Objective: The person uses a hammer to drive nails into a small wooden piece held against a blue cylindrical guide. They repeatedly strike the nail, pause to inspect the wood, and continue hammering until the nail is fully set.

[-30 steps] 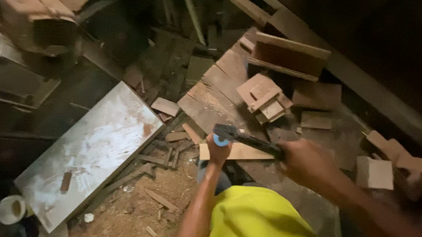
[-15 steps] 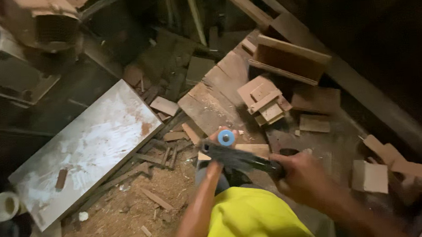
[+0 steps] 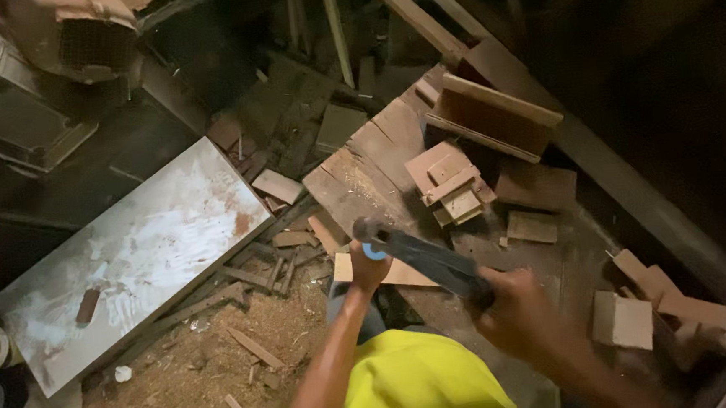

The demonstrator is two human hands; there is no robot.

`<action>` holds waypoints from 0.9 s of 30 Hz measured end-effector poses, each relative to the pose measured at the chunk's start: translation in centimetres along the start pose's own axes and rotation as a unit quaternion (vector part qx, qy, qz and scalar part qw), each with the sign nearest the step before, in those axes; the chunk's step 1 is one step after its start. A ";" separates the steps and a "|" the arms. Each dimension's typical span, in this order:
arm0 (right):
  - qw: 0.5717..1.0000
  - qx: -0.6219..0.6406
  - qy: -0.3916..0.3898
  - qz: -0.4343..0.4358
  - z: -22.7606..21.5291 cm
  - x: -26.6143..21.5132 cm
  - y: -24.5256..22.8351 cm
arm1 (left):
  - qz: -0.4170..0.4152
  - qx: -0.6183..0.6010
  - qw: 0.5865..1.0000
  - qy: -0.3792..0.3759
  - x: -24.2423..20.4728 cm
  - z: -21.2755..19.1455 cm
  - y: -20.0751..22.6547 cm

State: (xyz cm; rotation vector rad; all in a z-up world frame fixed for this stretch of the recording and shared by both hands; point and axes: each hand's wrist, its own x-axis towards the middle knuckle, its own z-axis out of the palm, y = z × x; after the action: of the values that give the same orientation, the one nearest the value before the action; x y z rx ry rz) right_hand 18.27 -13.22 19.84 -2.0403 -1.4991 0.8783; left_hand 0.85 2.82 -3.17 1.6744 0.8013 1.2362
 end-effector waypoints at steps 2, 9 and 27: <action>0.998 0.007 -0.028 0.053 2.3 1.0 0.1 | 0.012 0.023 1.000 -0.008 -0.6 -0.3 -0.2; 0.953 -0.234 -0.144 0.128 -1.4 0.7 -1.3 | -0.078 -0.040 0.996 -0.019 -1.6 0.4 -0.9; 0.998 -0.050 0.037 -0.023 -0.7 0.5 -0.1 | -0.010 0.050 0.999 -0.010 -1.4 0.1 -2.1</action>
State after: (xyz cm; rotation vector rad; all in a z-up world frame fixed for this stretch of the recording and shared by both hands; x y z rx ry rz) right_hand 18.83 -12.70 20.23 -2.0759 -1.5718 0.7160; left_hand 0.56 2.42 -5.65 1.7518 0.8784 1.1796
